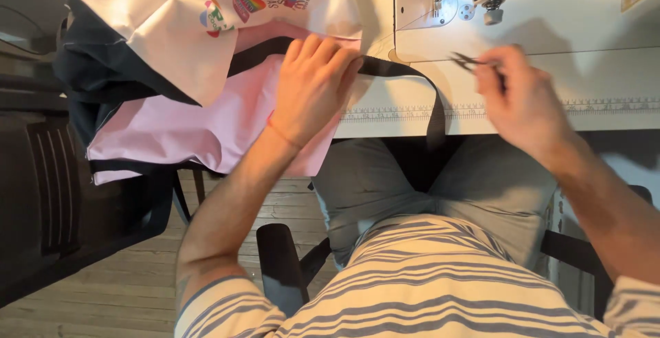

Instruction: Sewing straps and logos onto a pink and white tote bag using an industrial sewing machine.

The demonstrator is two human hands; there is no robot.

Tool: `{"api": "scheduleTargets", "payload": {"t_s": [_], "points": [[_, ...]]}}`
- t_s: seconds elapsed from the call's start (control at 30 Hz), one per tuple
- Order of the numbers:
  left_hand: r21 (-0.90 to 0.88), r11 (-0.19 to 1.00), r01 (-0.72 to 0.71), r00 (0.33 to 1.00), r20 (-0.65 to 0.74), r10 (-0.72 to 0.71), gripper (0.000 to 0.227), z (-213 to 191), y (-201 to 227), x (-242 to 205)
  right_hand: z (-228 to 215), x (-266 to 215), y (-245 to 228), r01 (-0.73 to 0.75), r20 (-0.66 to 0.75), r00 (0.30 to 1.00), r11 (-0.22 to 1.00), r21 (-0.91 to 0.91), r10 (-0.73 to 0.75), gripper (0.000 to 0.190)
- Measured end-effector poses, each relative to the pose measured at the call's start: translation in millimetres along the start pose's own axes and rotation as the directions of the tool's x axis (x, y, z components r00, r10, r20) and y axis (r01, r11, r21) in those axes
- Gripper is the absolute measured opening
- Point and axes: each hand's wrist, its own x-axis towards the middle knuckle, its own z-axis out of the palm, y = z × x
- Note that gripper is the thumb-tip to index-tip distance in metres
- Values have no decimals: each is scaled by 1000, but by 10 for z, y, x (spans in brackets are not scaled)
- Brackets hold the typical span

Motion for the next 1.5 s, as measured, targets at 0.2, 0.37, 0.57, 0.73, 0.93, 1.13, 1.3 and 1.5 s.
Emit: {"api": "scheduleTargets", "payload": {"t_s": [0.2,0.37,0.57,0.73,0.93,1.13,1.3,1.5], "points": [[94,993,72,997,32,-75,11,451,5,148,384,353,-403,250,43,968,942,-225,-246,20],[140,985,101,991,78,-112,3,552,39,188,594,406,-438,308,86,951,918,-251,-296,23],[85,993,87,996,1,-88,9,618,-12,157,747,406,-487,277,119,960,927,-255,-254,30],[-55,994,97,994,-49,-100,12,577,-46,114,881,415,-520,265,98,964,929,-258,-248,36],[-86,993,86,995,-38,-89,11,557,-53,123,980,443,-579,280,34,958,910,-307,-284,25],[-103,992,76,995,-62,-82,13,572,-60,98,898,409,-714,257,14,960,864,-434,-279,16],[-93,992,86,994,-62,-92,11,568,-61,97,857,415,-692,227,-42,967,923,-310,-252,23],[-111,992,63,993,-97,-74,11,551,-70,104,980,415,-556,274,-130,926,869,-411,-353,19]]}}
